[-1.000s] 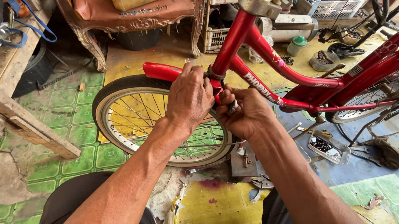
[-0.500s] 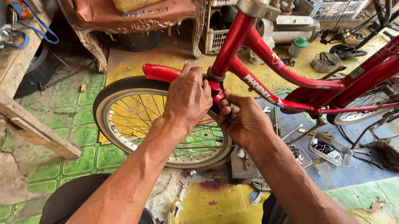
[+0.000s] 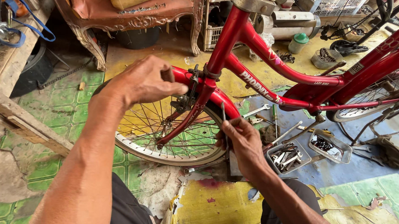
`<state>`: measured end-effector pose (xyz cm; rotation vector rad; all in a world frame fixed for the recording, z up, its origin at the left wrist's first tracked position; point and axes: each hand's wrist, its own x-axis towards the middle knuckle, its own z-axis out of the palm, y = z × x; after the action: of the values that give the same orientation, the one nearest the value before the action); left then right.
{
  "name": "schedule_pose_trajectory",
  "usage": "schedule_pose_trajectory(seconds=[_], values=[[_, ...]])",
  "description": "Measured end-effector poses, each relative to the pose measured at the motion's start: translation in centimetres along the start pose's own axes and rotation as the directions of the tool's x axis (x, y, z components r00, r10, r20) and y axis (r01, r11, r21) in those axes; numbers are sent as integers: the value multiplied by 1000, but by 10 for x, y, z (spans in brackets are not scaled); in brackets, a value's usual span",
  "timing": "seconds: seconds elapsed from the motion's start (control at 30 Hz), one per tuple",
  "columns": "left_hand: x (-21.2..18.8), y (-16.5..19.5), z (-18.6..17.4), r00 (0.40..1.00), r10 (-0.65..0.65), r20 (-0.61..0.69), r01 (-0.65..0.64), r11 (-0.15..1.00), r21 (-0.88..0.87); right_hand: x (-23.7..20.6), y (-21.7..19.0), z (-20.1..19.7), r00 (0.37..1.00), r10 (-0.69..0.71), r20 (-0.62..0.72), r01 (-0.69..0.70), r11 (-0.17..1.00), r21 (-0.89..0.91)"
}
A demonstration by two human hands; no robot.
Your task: The person works on the front fork and brake assembly of a red bicycle. They use a screwdriver to adjust components near the front wheel, then switch to a wrench to tighten bolts on the brake caliper. The person also applies a green lubricant to the brake mechanism before continuing adjustments.
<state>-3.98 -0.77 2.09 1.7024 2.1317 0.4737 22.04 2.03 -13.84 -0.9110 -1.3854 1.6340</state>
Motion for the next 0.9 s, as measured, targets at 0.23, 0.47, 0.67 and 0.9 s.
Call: schedule_pose_trajectory(seconds=[0.23, 0.47, 0.67, 0.9], values=[[2, -12, 8, 991, 12, 133, -25, 995, 97, -7, 42, -13, 995, 47, -86, -50, 998, -34], [2, -19, 23, 984, -117, 135, 80, 964, 253, -17, 88, -48, 952, 171, -255, -203, 974, -104], [14, -26, 38, 965, -135, 225, 99, 982, 163, -20, 117, -70, 886, 177, -428, -312, 911, -269], [22, -24, 46, 964, -175, 201, 140, 974, 179, -30, 100, -67, 863, 223, -453, -390, 864, -318]])
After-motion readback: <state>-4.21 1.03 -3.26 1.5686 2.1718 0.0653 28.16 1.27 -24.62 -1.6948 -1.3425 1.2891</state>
